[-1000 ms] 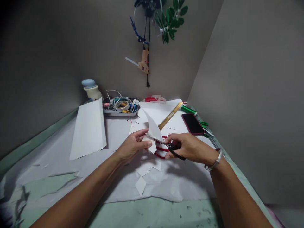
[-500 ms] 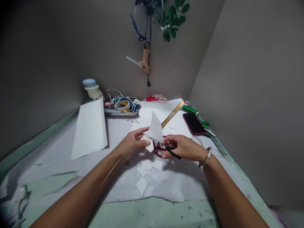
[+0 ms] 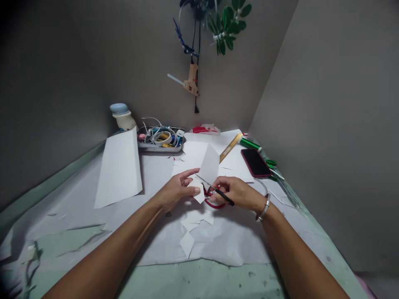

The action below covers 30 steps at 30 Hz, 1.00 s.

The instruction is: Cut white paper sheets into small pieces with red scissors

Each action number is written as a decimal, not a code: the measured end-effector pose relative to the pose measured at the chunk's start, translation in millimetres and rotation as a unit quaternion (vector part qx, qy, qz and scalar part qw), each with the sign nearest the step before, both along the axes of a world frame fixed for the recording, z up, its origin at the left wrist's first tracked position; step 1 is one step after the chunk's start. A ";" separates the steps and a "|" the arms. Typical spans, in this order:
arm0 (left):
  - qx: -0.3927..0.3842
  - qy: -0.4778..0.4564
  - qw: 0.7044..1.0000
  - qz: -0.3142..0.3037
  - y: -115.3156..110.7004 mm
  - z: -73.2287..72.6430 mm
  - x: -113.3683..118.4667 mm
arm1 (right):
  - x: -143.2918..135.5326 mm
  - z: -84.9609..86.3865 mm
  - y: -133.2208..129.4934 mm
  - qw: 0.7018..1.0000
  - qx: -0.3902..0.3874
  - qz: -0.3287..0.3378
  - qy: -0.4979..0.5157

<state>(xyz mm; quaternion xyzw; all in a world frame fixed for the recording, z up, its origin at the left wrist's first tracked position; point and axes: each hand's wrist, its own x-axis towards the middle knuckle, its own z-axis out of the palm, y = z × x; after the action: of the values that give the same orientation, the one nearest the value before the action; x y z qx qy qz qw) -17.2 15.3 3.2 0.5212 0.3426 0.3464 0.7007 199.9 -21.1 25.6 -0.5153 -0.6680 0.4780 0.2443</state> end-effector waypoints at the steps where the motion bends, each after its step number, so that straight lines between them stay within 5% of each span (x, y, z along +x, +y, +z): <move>1: 0.003 -0.001 1.000 0.010 0.7 -0.2 -0.2 | -1.4 0.4 0.1 1.000 0.012 -0.027 0.005; 10: 0.075 -0.007 0.996 0.036 -1.9 2.8 4.1 | -27.2 -2.0 -6.1 0.983 0.059 -0.099 0.141; 30: 0.054 -0.006 0.998 0.026 -6.4 -0.7 9.5 | -41.9 -9.0 -6.4 0.971 0.122 -0.175 0.107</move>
<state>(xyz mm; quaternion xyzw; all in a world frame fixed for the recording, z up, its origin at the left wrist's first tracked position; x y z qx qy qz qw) -7.7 8.9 2.5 0.5471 0.3325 0.3853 0.6646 157.9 -27.5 16.6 -0.5366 -0.5905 0.3951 0.4552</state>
